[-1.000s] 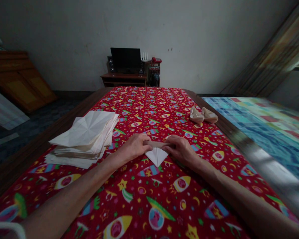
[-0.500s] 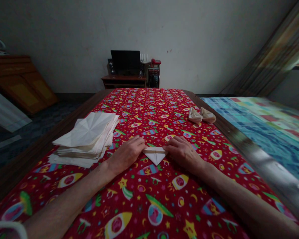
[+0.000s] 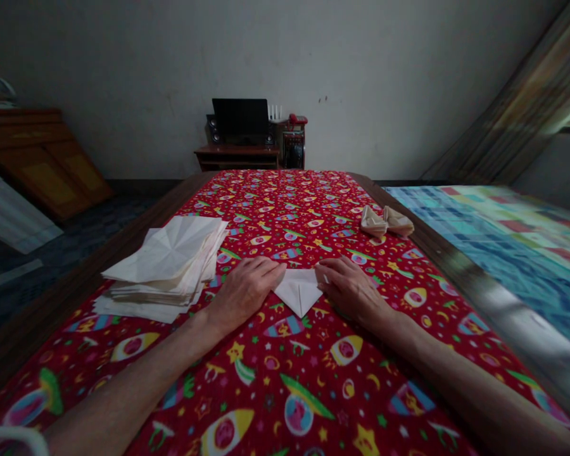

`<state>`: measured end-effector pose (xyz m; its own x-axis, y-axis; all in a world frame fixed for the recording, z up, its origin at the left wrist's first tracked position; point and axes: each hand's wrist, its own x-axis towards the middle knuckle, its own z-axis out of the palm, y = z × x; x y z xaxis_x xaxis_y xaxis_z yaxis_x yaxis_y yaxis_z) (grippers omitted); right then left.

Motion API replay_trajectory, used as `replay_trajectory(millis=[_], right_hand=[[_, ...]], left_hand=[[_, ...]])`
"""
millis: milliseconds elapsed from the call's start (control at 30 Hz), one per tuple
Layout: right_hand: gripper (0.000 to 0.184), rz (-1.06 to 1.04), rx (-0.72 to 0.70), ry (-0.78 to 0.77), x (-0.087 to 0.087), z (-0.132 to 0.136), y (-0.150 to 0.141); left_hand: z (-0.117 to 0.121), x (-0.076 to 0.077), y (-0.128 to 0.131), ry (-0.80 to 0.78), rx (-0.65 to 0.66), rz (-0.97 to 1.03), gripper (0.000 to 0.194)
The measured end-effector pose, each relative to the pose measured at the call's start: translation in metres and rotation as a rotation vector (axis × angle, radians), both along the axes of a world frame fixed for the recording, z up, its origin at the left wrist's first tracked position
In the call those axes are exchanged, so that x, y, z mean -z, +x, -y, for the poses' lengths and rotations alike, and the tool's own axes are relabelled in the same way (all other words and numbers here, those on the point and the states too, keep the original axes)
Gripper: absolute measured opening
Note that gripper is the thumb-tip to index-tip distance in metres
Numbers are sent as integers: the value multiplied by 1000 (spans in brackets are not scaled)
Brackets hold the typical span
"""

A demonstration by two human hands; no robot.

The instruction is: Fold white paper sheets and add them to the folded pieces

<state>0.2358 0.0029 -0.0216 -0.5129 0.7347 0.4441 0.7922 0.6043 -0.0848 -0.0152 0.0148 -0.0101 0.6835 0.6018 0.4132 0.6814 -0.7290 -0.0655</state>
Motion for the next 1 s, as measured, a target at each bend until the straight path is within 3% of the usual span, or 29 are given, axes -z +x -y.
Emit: replay_trajectory(millis=[233, 400, 633, 800, 1000], right_hand=[[17, -14, 69, -36, 2, 0, 3], [21, 30, 93, 20, 1, 3, 1], [12, 18, 43, 38, -2, 7, -1], [8, -96, 6, -49, 5, 3, 2], [17, -246, -50, -196, 1, -5, 0]], left_hand=[[2, 1, 1, -6, 24, 19, 33], [3, 2, 1, -18, 28, 40, 34], [2, 6, 0, -20, 31, 90, 41], [-5, 15, 1, -206, 1, 293, 58], [-8, 7, 11, -431, -125, 424, 60]])
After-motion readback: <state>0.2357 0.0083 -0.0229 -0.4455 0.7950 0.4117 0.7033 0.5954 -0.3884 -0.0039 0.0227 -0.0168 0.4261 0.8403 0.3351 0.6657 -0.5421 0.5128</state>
